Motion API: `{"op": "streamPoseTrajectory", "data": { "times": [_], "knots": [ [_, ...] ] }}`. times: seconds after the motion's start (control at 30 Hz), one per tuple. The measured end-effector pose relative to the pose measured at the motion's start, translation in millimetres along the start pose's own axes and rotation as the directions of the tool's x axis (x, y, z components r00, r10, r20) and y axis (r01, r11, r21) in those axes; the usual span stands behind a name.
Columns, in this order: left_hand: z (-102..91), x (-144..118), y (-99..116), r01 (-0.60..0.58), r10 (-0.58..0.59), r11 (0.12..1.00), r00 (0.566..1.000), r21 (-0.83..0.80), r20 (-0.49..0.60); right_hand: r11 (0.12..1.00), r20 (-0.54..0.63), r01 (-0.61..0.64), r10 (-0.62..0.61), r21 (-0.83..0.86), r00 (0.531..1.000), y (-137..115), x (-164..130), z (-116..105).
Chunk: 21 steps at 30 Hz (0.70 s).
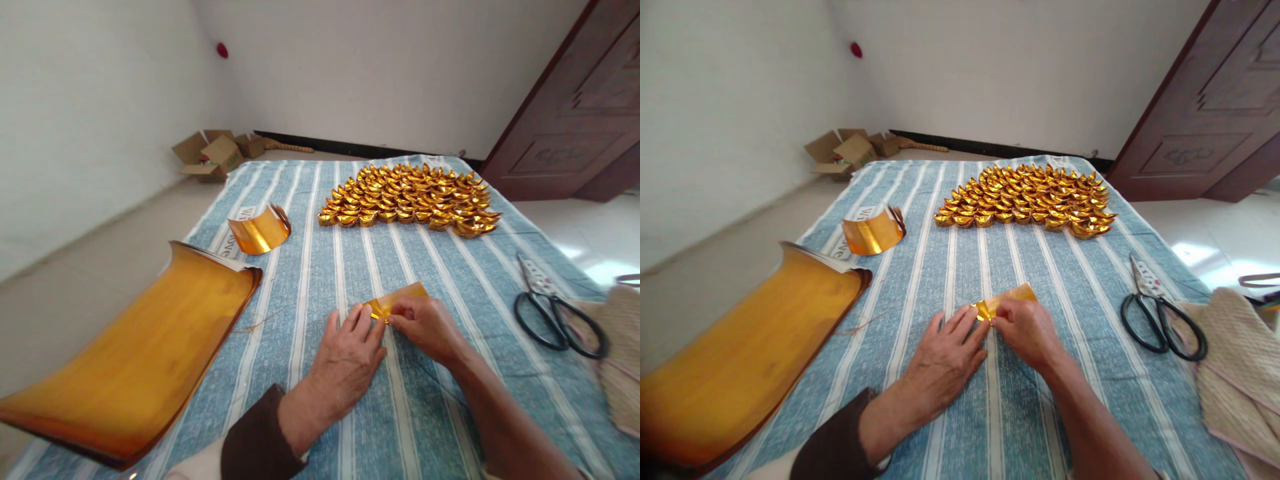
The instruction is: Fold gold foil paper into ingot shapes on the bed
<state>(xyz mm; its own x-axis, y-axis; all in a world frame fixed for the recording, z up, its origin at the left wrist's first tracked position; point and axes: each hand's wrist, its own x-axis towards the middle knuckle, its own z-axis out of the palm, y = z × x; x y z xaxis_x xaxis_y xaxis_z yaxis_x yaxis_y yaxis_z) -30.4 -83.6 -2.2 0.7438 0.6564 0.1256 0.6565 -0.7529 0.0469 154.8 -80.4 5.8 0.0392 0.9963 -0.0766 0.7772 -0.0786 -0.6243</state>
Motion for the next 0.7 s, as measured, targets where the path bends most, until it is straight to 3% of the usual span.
{"op": "streamPoseTrajectory", "data": {
  "times": [0.4,0.57,0.7],
  "knots": [
    [-10.2,0,4,-0.04,0.035,0.995,0.998,0.087,0.061,0.999,0.006,0.004,-0.004,-0.048,1.0,1,3,2],
    [-10.8,0,4,-0.031,0.029,0.998,0.998,0.049,0.048,0.999,-0.006,0.014,-0.014,-0.031,1.0,3,5,2],
    [-14.8,0,4,-0.009,0.009,1.0,0.998,-0.008,0.068,0.994,-0.055,0.112,-0.113,-0.017,0.992,3,2,3]
  ]
}}
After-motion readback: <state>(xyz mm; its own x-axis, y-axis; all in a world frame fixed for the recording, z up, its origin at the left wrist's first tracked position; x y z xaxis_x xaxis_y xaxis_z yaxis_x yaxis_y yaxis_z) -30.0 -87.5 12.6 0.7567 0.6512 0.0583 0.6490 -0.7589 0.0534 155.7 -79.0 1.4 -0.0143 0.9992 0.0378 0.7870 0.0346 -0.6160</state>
